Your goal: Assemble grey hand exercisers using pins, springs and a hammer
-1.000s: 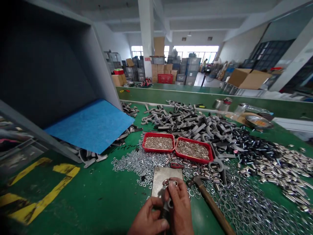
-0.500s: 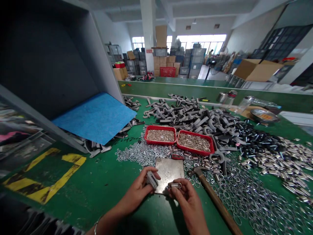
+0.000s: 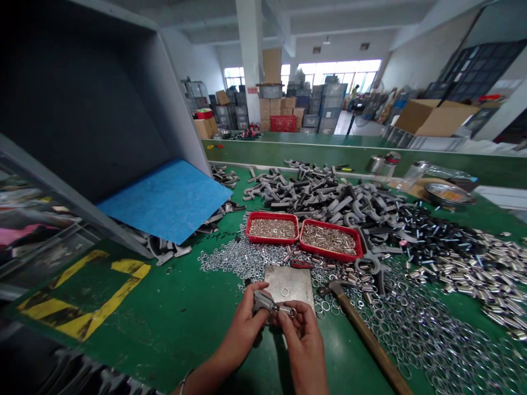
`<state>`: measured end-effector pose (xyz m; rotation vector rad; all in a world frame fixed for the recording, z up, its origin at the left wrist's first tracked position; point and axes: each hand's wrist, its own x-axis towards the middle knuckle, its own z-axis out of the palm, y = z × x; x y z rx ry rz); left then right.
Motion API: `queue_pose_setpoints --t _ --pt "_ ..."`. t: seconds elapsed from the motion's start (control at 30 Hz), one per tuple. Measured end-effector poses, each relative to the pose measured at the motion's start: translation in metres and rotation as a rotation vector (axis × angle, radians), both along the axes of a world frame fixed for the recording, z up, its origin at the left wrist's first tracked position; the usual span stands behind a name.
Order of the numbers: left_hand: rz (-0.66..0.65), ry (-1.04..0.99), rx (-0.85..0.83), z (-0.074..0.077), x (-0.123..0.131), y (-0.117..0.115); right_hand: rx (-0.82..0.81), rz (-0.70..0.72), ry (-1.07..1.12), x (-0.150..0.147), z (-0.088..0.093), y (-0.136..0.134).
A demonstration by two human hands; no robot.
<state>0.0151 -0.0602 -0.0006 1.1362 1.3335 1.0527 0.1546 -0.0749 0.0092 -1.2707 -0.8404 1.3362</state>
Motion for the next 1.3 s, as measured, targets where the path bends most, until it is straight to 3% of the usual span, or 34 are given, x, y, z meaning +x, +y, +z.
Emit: queue_pose_setpoints --t 0.27,0.33,0.5,0.57,0.63,0.77,0.83,0.9,1.0,1.1,1.2,1.3 --pt "0.03 -0.114 -0.09 -0.01 0.009 -0.005 0.027 0.041 -0.137 0.003 -0.003 0.003" --pt "-0.085 -0.134 -0.115 -0.005 0.007 -0.009 0.078 0.068 -0.202 0.008 -0.002 0.007" --pt "-0.61 -0.283 -0.203 0.018 -0.014 -0.018 0.073 0.326 -0.097 0.019 0.007 0.014" --pt "-0.687 -0.45 -0.306 0.016 -0.019 -0.02 0.041 0.458 -0.074 0.02 0.008 0.017" --pt "-0.549 -0.558 -0.371 0.006 -0.02 -0.02 0.076 0.562 -0.2 0.023 0.002 0.025" --pt "0.009 -0.494 -0.223 -0.012 -0.03 -0.006 0.363 0.524 -0.824 0.033 -0.019 0.053" --pt "0.068 -0.422 -0.13 -0.012 -0.041 0.005 0.437 0.547 -1.058 0.038 -0.026 0.067" --pt "0.025 -0.336 -0.091 -0.007 -0.052 0.014 0.472 0.574 -1.15 0.039 -0.027 0.076" --pt "0.088 -0.156 -0.051 0.0 -0.055 0.022 0.437 0.53 -0.933 0.034 -0.019 0.076" --pt "0.189 -0.01 0.064 0.005 -0.042 0.022 0.194 0.451 -0.498 0.019 -0.004 0.063" --pt "0.14 0.029 0.203 0.009 -0.026 0.021 -0.057 0.459 -0.071 -0.001 0.004 0.05" --pt "0.093 0.066 0.281 0.01 -0.017 0.019 -0.201 0.457 0.321 -0.015 0.0 0.046"
